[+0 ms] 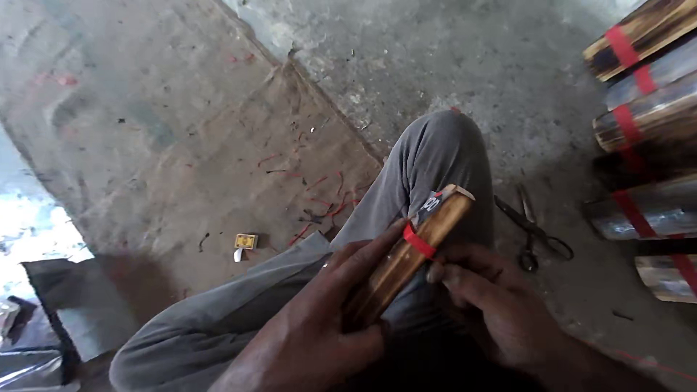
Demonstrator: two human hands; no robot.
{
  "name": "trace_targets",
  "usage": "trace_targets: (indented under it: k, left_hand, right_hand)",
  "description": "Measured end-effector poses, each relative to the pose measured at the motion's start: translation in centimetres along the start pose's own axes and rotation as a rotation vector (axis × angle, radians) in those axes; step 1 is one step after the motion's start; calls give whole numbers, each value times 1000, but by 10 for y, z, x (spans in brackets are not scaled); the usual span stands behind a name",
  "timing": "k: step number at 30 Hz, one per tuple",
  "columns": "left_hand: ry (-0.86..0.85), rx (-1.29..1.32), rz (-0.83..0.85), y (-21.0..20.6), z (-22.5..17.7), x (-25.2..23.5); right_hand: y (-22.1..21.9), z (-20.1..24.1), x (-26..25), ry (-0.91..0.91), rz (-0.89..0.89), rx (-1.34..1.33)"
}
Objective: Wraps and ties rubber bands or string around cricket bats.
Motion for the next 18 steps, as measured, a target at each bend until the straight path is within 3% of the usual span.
trace_targets:
  k: [2, 6, 10, 18]
  left_hand:
    - [-65, -144, -163, 6, -3, 1]
    - [-161, -775, -626, -12, -11, 11]
    - [-14, -1094, -661, -64, 27, -1]
    - [-49, -1042, -655, -60, 29, -5]
  right_hand:
    - [2, -4, -10, -15, -45, 104]
    - [2, -14, -25, -78, -105, 109]
    - [12, -27, -15, -112, -157, 180]
    - [55, -49, 17, -195, -290, 91]
Point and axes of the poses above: each hand's wrist, its own x-axis away from the middle knuckle, its own y-axis out of the back of the hand, z = x × y, the point moved 5 cm from there along -x, towards the middle knuckle, and after that the axes turned 8 degrees about -z, right-handed, at the moved point
